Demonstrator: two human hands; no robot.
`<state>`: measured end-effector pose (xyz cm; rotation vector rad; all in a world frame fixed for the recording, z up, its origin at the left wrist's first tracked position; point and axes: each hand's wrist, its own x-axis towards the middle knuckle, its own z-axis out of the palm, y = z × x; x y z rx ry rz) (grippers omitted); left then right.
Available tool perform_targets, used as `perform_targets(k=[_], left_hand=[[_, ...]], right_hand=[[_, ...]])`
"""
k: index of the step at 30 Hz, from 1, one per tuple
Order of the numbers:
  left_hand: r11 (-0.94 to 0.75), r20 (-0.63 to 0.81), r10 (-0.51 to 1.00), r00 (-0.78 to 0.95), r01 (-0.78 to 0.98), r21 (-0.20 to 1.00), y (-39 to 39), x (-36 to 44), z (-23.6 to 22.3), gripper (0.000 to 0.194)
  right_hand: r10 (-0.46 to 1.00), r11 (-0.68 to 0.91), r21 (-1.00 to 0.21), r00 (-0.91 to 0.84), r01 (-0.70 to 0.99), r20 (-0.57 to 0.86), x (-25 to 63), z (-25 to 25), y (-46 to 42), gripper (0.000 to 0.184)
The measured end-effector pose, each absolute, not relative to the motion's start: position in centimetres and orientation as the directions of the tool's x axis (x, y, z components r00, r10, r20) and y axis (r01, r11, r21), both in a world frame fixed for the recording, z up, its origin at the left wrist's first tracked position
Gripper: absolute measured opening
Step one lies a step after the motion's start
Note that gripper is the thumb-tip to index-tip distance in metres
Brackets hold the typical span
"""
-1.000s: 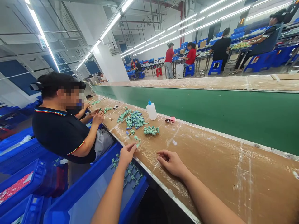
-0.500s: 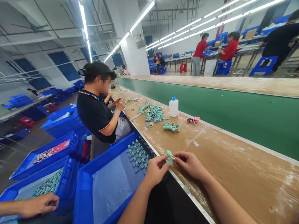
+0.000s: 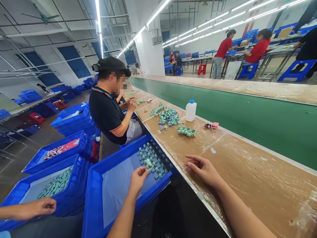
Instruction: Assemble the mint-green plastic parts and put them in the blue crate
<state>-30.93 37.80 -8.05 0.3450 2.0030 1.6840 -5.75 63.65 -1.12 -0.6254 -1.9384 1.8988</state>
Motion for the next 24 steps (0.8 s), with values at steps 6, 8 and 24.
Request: perform_targets(k=[6,8,24], left_hand=[[0.55,-0.449,0.425,-0.786,-0.169,0.818,34.7,-35.5,-14.8,0.046],[0.647,-0.483,0.42,-0.768,-0.121,0.753,35.0,-36.2,-16.3,0.027],[0.83,-0.451,0.481,-0.751,0.225,0.511,37.1,-37.0,-18.3,0.022]], right_hand=[[0.54,0.081,-0.99,-0.84,0.117,-0.055,-5.8,-1.3,63.8,0.071],[0.54,0.084,-0.989,-0.84,0.121,-0.056,-5.8,-1.4,63.8,0.07],[0.559,0.021,-0.993,-0.825,0.113,-0.082,-5.8,-1.1,64.0,0.067]])
